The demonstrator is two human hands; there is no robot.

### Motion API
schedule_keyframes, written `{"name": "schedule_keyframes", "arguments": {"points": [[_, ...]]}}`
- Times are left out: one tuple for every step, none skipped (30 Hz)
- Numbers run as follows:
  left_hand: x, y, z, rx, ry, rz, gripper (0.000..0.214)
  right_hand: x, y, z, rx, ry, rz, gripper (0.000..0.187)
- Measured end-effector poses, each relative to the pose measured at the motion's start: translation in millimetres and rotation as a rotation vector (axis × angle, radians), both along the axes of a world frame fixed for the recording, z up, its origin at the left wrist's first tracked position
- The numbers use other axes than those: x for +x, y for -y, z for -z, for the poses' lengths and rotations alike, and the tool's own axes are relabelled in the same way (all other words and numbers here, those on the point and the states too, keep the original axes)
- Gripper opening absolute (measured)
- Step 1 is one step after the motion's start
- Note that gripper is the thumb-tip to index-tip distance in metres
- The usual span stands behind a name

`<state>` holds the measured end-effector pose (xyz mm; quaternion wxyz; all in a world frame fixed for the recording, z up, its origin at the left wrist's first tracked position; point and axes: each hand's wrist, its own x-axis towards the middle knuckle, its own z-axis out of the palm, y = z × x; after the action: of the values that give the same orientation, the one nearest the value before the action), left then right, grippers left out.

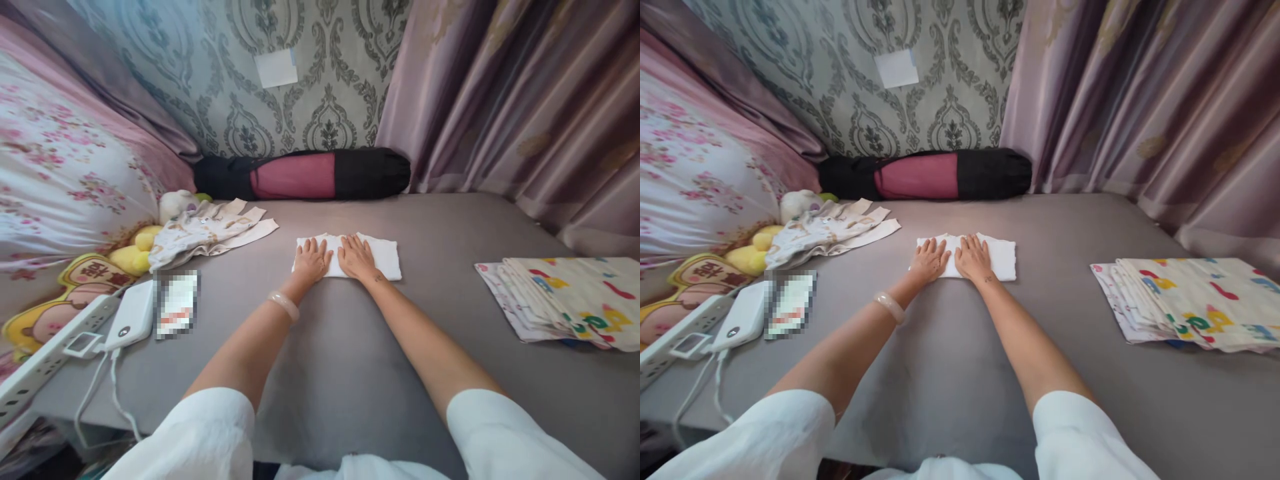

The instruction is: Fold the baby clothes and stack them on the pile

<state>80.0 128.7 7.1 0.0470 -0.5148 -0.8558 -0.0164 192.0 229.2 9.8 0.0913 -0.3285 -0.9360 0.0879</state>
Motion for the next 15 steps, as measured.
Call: {"name": "schedule_keyframes", "arguments": {"points": [[0,0,-1.9,0.007,-0.01,0.013,0.057,0,0,0.8,0.006,-0.008,0.003,0.054],[-1,-1,-3.7,0.013,-0.01,0.025,0.056,-1,0,1.1,0.011,-0.015,0.004,0.054],[-2,-1,-5.3,0.017,-0.003,0.037,0.054,-1,0,0.9,0.012,-0.02,0.002,0.054],[-3,-2,-6.5,0.019,0.005,0.047,0.053,-1,-1,0.3,0.005,-0.02,-0.002,0.054],[-5,-2,-7.3,0.022,0.01,0.054,0.052,0,-2,-0.7,-0.011,-0.016,-0.007,0.054],[-6,-2,-7.5,0.026,0.01,0.058,0.051,1,-3,-2.0,-0.033,-0.009,-0.013,0.054],[-7,-3,-7.2,0.03,0.004,0.058,0.051,3,-4,-3.3,-0.051,-0.003,-0.017,0.054],[-7,-3,-6.5,0.036,-0.004,0.055,0.051,6,-5,-4.6,-0.061,-0.001,-0.018,0.055],[-8,-3,-5.5,0.041,-0.009,0.052,0.051,9,-6,-5.6,-0.058,-0.004,-0.015,0.055],[-8,-2,-4.3,0.047,-0.008,0.049,0.052,13,-7,-6.4,-0.044,-0.011,-0.008,0.056],[-9,-2,-3.0,0.052,0.001,0.049,0.053,17,-8,-6.7,-0.025,-0.017,0.002,0.056],[-9,-2,-1.7,0.058,0.016,0.054,0.054,20,-8,-6.6,-0.011,-0.019,0.011,0.057],[-9,-1,-0.6,0.064,0.035,0.061,0.056,23,-8,-6.1,-0.006,-0.015,0.016,0.057],[-10,-1,0.5,0.066,0.056,0.069,0.059,26,-8,-5.1,-0.01,-0.007,0.02,0.058],[-10,-1,1.4,0.067,0.073,0.076,0.061,28,-8,-3.8,-0.015,0.0,0.02,0.058]]}}
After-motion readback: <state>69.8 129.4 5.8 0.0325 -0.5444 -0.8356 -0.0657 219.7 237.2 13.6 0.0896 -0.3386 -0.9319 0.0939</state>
